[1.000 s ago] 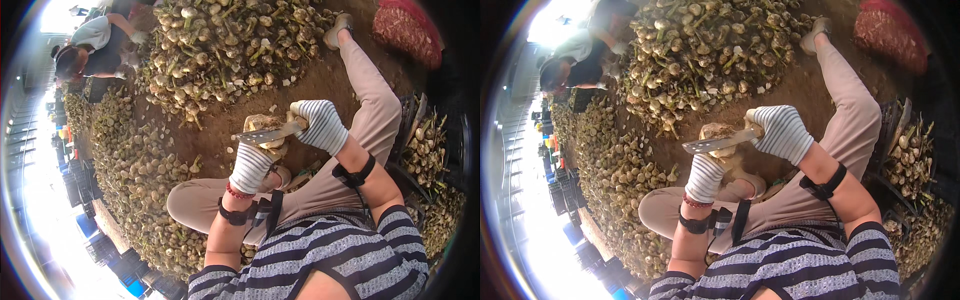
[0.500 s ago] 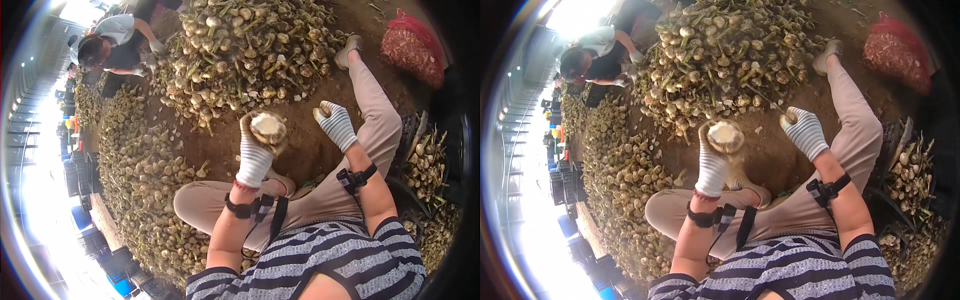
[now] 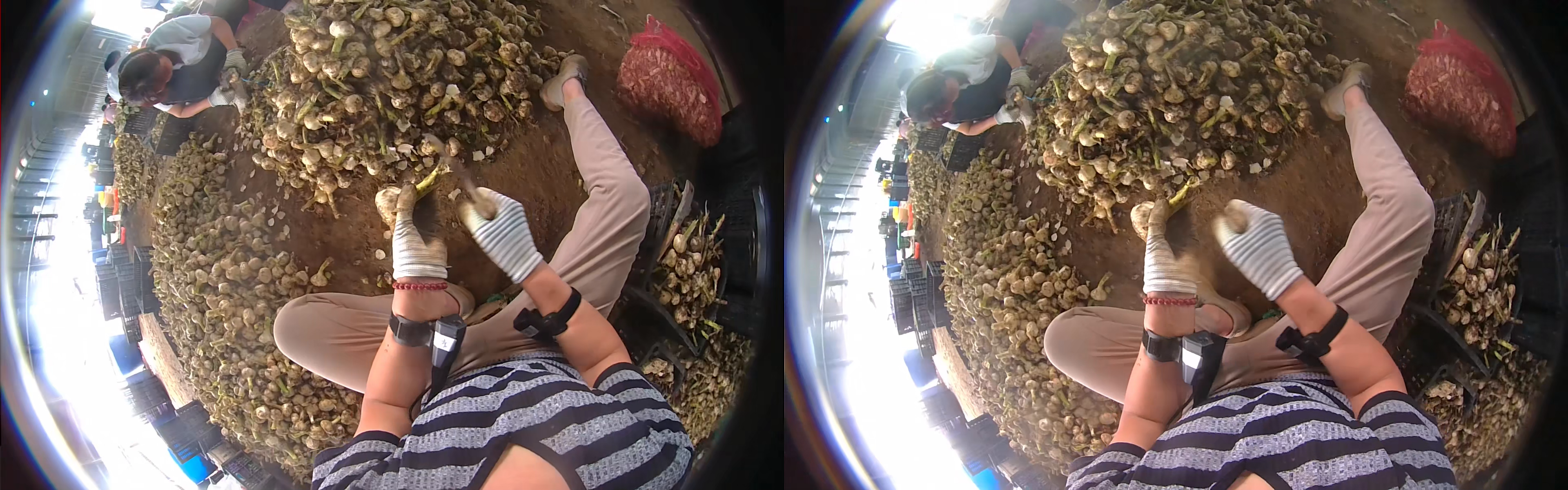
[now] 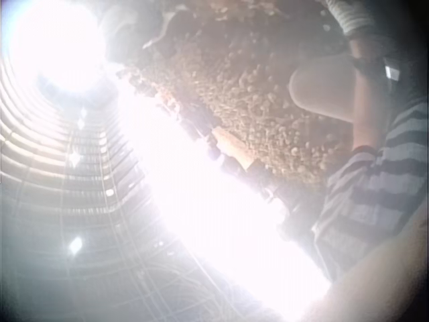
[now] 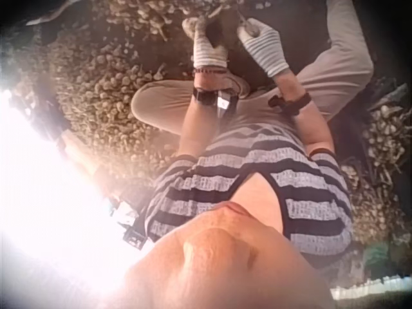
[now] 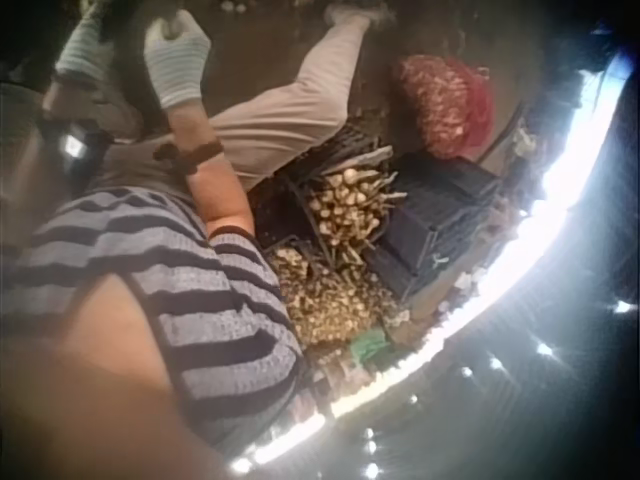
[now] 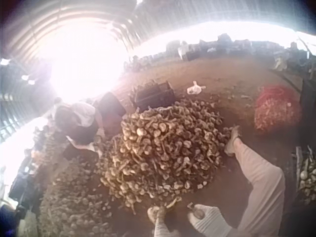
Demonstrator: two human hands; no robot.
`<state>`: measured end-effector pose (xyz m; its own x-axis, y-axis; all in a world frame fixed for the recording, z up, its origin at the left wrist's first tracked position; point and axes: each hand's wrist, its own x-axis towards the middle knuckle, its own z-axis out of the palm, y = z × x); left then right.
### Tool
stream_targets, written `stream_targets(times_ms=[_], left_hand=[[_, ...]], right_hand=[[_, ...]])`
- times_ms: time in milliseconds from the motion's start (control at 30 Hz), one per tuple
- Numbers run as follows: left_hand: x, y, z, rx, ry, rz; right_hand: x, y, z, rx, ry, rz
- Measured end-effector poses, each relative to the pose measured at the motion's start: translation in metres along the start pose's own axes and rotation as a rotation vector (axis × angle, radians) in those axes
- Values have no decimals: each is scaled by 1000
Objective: The person clears debris from the ground by hand, then picks up garlic bulbs one at a time, trims the roots and stems with a knife, and places them into a crate.
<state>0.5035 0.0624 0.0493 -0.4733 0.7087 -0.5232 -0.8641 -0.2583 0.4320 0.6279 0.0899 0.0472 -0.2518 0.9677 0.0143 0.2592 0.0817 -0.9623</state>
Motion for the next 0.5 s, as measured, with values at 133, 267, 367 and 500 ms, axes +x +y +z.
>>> stream_targets(times_ms=[133, 267, 367, 500], left_hand=[[-8, 16, 6, 168, -240, 214], [-42, 153, 5, 644, -45, 896], [-69, 230, -2, 12, -259, 964], [7, 149, 26, 246, 134, 440]], right_hand=[[14, 35, 17, -107, -53, -32], [3, 102, -24, -255, -93, 426], [16, 84, -20, 76, -104, 627], [32, 71, -2, 148, -181, 612]])
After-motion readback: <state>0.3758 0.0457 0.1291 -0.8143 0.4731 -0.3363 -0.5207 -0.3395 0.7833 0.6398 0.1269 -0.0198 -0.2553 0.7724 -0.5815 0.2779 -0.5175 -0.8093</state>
